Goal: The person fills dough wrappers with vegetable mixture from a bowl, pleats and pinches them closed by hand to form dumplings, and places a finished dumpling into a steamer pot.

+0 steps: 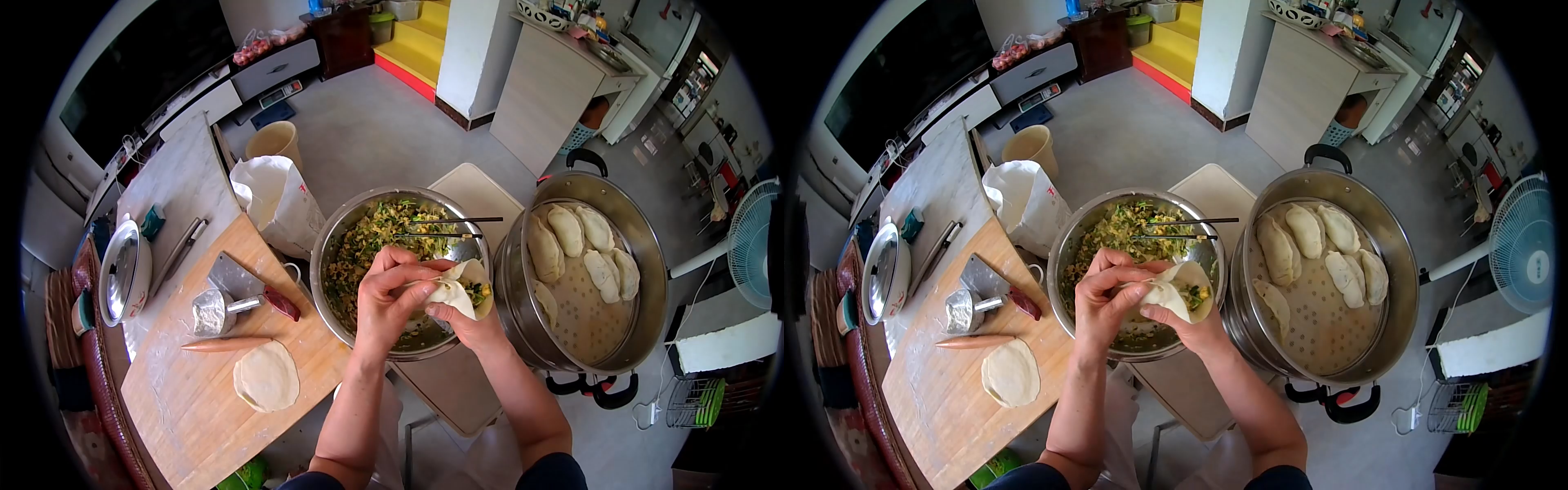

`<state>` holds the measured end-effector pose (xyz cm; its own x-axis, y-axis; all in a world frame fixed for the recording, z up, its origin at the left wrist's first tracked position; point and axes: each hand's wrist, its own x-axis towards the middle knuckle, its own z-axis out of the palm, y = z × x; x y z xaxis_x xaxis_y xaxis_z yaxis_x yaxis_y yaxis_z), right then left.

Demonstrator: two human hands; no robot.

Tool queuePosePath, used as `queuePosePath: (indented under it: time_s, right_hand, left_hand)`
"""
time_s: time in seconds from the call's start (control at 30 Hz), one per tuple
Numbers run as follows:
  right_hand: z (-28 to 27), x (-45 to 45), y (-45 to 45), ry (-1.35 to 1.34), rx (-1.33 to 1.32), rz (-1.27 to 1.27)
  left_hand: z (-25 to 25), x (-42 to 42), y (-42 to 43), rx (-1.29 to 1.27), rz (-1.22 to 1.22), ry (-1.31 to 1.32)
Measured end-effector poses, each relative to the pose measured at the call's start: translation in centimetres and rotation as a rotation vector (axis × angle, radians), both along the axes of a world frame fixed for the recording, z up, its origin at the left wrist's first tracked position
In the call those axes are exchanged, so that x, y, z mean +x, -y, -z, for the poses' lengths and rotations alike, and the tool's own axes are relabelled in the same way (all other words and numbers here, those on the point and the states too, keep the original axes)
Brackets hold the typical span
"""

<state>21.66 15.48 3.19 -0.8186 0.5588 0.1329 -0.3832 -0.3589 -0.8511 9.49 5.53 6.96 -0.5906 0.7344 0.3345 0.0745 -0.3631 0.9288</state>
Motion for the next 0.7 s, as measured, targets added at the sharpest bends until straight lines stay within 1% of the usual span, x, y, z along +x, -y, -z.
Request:
queuePosePath:
  time_s: [0.13,0.23,0.33,0.43,0.53,0.57,0.63,0.67,0.7]
  right_hand:
    - [0.0,0.0,0.0,0.013,0.006,0.001]
    - [0.6,0.2,0.0,0.024,0.006,0.016]
    - [0.4,0.2,0.1,0.025,0.019,0.024]
    - [0.1,0.0,0.1,0.017,0.032,0.006]
    - [-0.1,0.0,0.2,0.017,0.035,0.001]
    - [-0.1,0.0,0.2,0.018,0.035,0.002]
    - [0.7,0.4,-0.2,0.041,-0.027,-0.005]
    - [1.0,0.5,-0.3,0.053,-0.057,-0.01]
    - [0.6,0.4,-0.4,-0.004,-0.068,-0.021]
  left_hand:
    - [0.0,0.2,0.0,-0.021,-0.029,0.017]
    - [-0.8,0.2,0.0,-0.062,-0.04,-0.027]
    - [-0.4,0.3,-0.1,-0.026,-0.014,0.019]
    - [0.4,0.2,-0.3,-0.002,-0.037,-0.068]
    - [0.7,0.5,-0.4,-0.043,-0.051,-0.01]
    - [0.6,0.4,-0.4,-0.052,-0.05,-0.064]
    - [0.1,0.1,-0.2,-0.069,-0.051,-0.173]
    - [-0.1,-0.2,-0.1,-0.058,-0.031,-0.135]
    - [-0.2,-0.5,-0.1,-0.046,-0.011,-0.098]
